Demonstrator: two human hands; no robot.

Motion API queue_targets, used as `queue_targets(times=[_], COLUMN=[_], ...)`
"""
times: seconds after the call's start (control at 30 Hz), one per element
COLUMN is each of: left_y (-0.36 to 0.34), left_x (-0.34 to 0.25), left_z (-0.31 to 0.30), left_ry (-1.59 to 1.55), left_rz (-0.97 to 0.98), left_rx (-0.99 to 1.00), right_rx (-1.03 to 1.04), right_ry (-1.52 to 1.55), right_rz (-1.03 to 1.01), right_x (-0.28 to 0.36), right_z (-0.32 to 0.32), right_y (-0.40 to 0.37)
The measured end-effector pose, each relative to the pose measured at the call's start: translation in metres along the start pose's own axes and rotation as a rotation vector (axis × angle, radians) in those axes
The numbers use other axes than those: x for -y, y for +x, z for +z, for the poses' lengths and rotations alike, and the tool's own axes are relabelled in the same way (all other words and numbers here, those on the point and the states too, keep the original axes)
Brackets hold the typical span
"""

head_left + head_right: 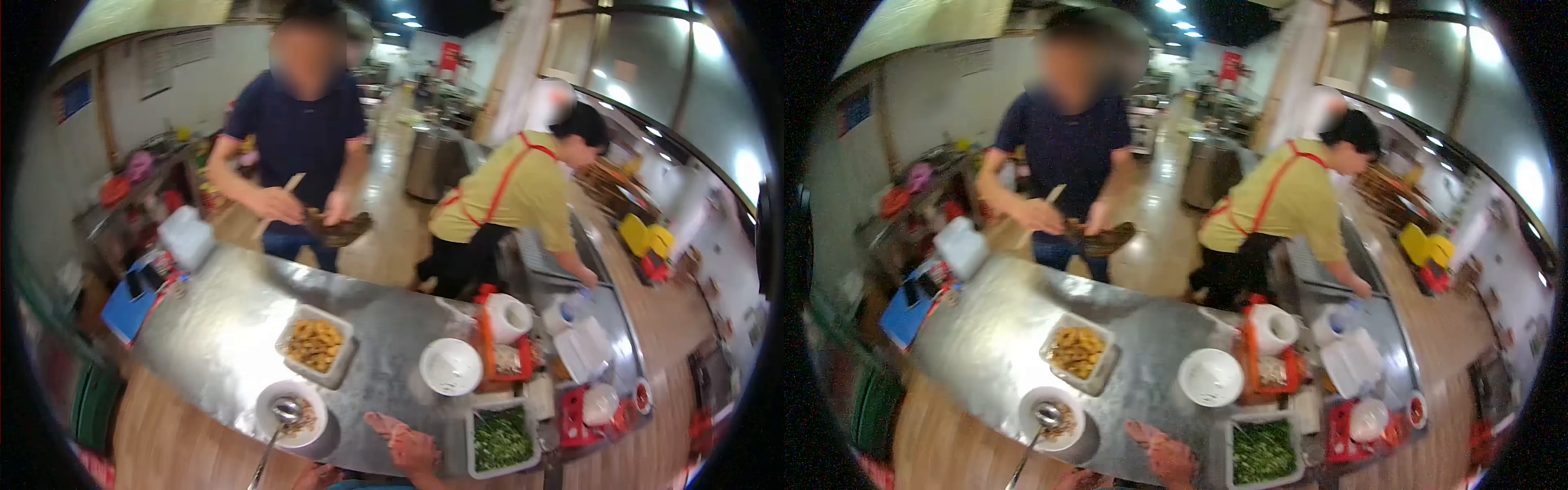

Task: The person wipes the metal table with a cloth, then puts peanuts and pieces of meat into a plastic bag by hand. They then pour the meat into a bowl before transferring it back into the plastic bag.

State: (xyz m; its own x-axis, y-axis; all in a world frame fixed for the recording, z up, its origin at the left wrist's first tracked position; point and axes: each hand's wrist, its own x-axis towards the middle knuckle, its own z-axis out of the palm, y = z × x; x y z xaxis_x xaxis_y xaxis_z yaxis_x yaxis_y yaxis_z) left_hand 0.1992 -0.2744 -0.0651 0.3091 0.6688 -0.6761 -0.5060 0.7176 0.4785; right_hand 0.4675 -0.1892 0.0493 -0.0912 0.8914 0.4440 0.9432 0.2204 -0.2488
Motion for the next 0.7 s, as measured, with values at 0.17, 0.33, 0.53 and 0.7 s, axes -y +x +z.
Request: queue_targets(times=[0.17,0.33,0.53,0.7], left_y=[0.043,0.051,0.038,0.033], left_x=[0.013,-0.002,-0.023,-0.027], left_z=[-0.04,-0.038,-0.001,0.007], left_ry=[0.121,0.132,0.125,0.123], left_rz=[0.03,0.028,0.002,-0.014], left_rx=[0.032,-0.021,-0.063,-0.08], right_rx=[0.061,0.112,0.117,0.104], right_ry=[-0.046,-0.014,0.011,0.029], right_rz=[0.092,0.105,0.161,0.15], right_x=[-0.01,-0.002,0.002,0.002], right_z=[0.014,-0.007,-0.016,-0.014], right_y=[-0.02,-0.01,-0.005,-0.006])
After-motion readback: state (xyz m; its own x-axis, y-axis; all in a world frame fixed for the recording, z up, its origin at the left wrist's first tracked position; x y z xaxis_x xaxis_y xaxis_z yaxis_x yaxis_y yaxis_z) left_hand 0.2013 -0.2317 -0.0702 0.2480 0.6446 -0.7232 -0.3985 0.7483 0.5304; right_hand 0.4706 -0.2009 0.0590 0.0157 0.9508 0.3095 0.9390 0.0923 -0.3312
